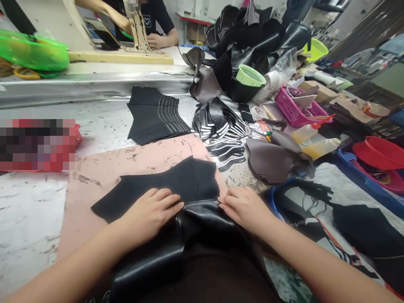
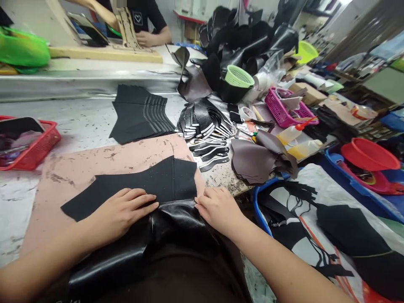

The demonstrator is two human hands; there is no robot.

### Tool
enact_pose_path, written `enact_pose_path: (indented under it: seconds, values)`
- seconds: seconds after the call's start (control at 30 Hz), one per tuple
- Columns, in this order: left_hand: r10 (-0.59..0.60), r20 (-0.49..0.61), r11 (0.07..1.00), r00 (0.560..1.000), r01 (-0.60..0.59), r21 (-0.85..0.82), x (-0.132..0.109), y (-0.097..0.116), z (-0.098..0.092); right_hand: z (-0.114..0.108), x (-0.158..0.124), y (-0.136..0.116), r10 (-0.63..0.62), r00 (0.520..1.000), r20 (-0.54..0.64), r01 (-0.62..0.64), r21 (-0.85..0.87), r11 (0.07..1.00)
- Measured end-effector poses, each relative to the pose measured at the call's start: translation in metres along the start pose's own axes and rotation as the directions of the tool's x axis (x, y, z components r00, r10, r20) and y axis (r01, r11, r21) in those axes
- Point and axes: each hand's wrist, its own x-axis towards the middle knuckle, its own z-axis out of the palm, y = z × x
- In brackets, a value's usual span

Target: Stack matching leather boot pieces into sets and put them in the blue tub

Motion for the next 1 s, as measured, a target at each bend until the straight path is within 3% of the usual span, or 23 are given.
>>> enact_pose_path:
  seconds: [0.1, 0.2, 0.27, 0.33, 0.4, 0.47, 0.57, 0.6, 0.67, 0.77, 0.83, 0.87, 0.93, 1.0]
  values:
    - [-0.138, -0.029, 0.99, 0.99, 0.139, 0.034, -0.023, 0.005, -0.002, 0.002, -0.009, 0.001, 0.066, 0.998, 0.016, -0.067, 0.084, 0.994]
    - [-0.275, -0.087, 0.961, 0.957, 0.277, 0.012, -0.052, 0.01, 0.003, 0.005, -0.023, -0.001, 0.182, 0.983, 0.018, -0.178, 0.313, 0.933]
    - [-0.363, -0.126, 0.932, 0.923, 0.361, -0.039, -0.068, 0.013, 0.008, 0.008, -0.035, -0.003, 0.342, 0.939, 0.044, -0.31, 0.546, 0.778]
    - [-0.441, -0.133, 0.896, 0.888, 0.427, -0.118, -0.078, 0.015, 0.009, 0.009, -0.044, -0.007, 0.449, 0.874, 0.186, -0.423, 0.746, 0.514]
    - [-0.506, -0.088, 0.849, 0.858, 0.479, -0.223, -0.077, 0.016, 0.002, 0.005, -0.048, -0.012, 0.386, 0.843, 0.374, -0.491, 0.828, 0.271]
    - [-0.543, -0.021, 0.8, 0.839, 0.51, -0.317, -0.065, 0.016, -0.013, -0.002, -0.045, -0.019, 0.253, 0.851, 0.459, -0.501, 0.856, 0.131]
    - [-0.502, 0.057, 0.791, 0.863, 0.485, -0.374, -0.031, 0.02, -0.044, -0.02, -0.03, -0.026, 0.171, 0.916, 0.363, -0.374, 0.926, 0.042]
    - [-0.467, 0.078, 0.806, 0.881, 0.461, -0.371, -0.018, 0.022, -0.052, -0.026, -0.022, -0.026, 0.145, 0.946, 0.291, -0.301, 0.952, 0.057]
    - [-0.41, 0.122, 0.835, 0.904, 0.426, -0.348, 0.003, 0.025, -0.063, -0.036, -0.004, -0.021, 0.038, 0.99, 0.138, -0.142, 0.974, 0.174]
    - [-0.405, 0.253, 0.824, 0.879, 0.471, -0.315, 0.017, 0.017, -0.057, -0.037, 0.035, 0.0, -0.081, 0.994, 0.075, -0.021, 0.852, 0.523]
    - [-0.431, 0.351, 0.799, 0.831, 0.532, -0.28, 0.013, 0.005, -0.044, -0.031, 0.069, 0.024, 0.031, 0.992, 0.122, -0.104, 0.656, 0.747]
    - [-0.451, 0.376, 0.79, 0.809, 0.558, -0.254, 0.008, -0.002, -0.036, -0.026, 0.087, 0.039, 0.135, 0.984, 0.118, -0.179, 0.584, 0.792]
    - [-0.497, 0.342, 0.786, 0.797, 0.581, -0.212, -0.004, -0.014, -0.02, -0.018, 0.122, 0.07, 0.332, 0.941, 0.07, -0.322, 0.492, 0.809]
    - [-0.539, 0.28, 0.784, 0.794, 0.595, -0.177, -0.016, -0.024, -0.008, -0.011, 0.15, 0.097, 0.501, 0.866, -0.001, -0.456, 0.412, 0.789]
